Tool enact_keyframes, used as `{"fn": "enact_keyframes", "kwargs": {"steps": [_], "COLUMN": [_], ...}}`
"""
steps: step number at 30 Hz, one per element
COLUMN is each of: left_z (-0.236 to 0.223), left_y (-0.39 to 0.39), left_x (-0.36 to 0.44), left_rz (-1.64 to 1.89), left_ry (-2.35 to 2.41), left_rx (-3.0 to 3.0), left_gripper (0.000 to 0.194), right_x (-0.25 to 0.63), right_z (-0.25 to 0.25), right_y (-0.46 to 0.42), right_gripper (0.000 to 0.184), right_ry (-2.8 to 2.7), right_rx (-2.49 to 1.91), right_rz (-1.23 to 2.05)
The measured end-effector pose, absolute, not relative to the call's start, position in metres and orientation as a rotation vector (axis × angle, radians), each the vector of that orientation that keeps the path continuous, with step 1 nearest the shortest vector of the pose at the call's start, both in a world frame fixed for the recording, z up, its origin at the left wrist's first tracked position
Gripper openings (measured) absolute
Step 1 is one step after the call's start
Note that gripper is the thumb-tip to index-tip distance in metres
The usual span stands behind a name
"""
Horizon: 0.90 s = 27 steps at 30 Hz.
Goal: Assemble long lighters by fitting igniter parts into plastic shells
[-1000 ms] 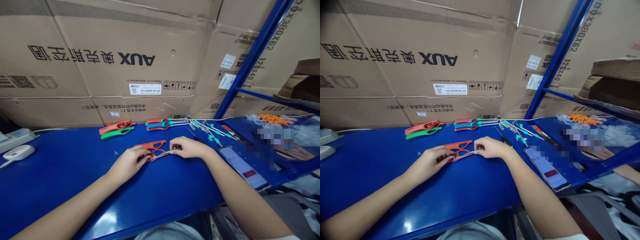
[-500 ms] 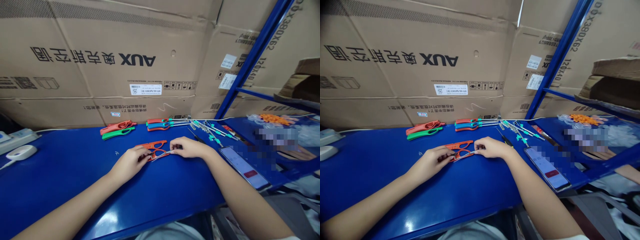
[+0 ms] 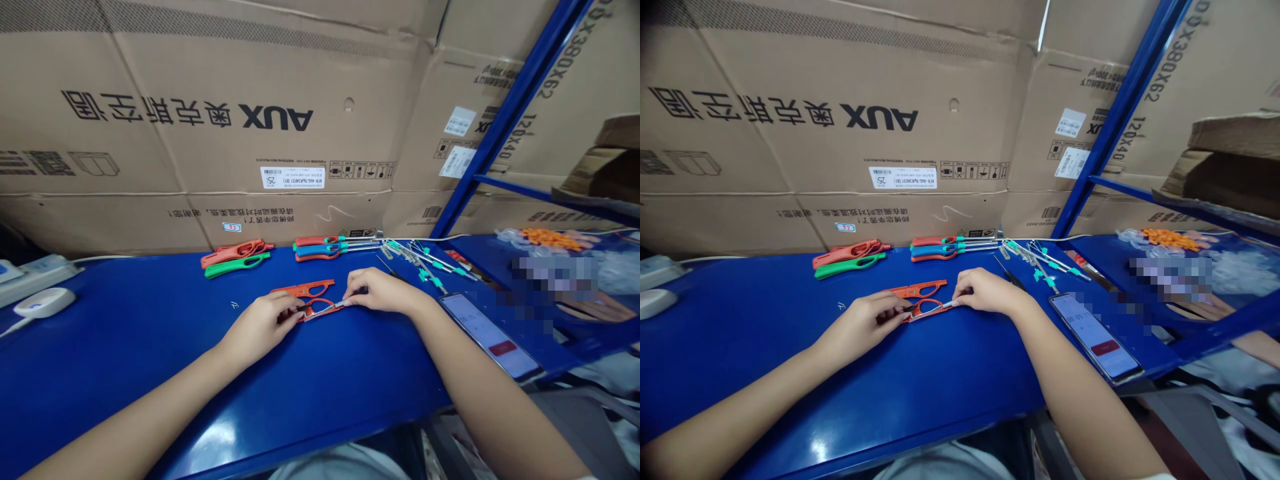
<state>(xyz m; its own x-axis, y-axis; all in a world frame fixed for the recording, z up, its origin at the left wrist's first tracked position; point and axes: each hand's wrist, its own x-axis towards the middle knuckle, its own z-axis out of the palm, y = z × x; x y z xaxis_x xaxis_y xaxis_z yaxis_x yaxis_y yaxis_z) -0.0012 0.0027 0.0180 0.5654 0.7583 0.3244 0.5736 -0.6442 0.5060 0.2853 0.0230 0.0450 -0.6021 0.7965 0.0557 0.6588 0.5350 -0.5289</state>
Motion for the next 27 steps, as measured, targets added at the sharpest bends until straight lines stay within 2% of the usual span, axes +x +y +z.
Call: {"fn": "enact_keyframes", "kwargs": {"steps": [27], "left_z": [0.015], "left_y": [0.0049], "left_x": [-0.0031], "left_rz": [0.815], "left_ry": [1.086], "left_rx": [2.474], "left_gripper": [0.02], "right_x": [0.2843], "right_z": [0.0416], "right_y": [0.0236], "right_gripper": [0.016], "right_ry": [-2.513], "right_rx": [-1.208], "right_rz": [0.675]}}
